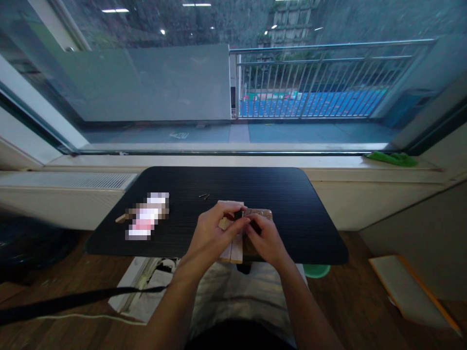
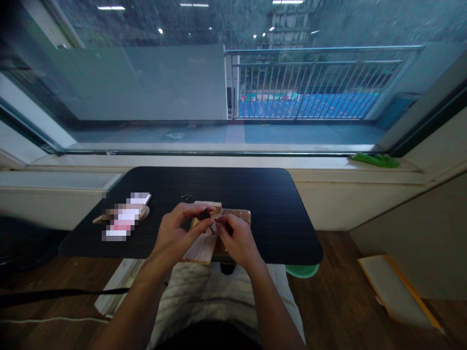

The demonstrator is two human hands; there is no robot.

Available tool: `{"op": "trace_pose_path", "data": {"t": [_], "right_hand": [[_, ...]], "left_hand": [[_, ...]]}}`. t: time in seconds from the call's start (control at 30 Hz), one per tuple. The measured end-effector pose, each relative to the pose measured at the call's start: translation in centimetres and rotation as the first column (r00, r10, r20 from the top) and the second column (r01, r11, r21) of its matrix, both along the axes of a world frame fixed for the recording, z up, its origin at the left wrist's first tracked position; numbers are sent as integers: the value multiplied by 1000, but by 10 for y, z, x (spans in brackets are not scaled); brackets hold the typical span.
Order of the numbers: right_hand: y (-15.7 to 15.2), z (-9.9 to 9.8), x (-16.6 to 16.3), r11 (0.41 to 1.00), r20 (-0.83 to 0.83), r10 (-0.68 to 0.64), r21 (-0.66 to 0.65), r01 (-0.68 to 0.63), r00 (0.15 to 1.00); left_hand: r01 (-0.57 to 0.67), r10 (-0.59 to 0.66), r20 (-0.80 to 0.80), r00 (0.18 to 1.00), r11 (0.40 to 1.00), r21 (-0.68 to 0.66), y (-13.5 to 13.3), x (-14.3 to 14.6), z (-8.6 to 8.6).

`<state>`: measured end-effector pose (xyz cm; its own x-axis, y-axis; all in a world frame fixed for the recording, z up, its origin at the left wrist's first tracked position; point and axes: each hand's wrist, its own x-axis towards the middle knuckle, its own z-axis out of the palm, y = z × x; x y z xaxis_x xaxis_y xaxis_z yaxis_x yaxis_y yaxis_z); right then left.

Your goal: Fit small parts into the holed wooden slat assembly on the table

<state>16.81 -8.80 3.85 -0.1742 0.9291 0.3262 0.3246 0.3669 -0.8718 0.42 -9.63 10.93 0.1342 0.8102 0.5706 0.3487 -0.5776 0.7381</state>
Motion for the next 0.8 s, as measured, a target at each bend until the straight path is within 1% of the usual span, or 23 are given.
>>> {"op": "trace_pose_path", "data": {"t": [0.3,0.4,0.63,0.8], "right_hand": [[1,-4,-1,1000,-8,2,-17,-3,1000],[1,-5,-1,1000,-15,-3,-11,3,1000],[0,-3,0,1000,3,-5,-17,5,1000],[0,-3,1,1000,1,3,-13,-3,1000]], "left_hand": [[-58,59,-45,997,998,26,2,0,-2],[-58,61,-58,996,997,54,2,1,-1],[-62,65,-23,998,994,93,2,0,-3],[-49,52,-26,998,995,89,1,-1,-2]]}}
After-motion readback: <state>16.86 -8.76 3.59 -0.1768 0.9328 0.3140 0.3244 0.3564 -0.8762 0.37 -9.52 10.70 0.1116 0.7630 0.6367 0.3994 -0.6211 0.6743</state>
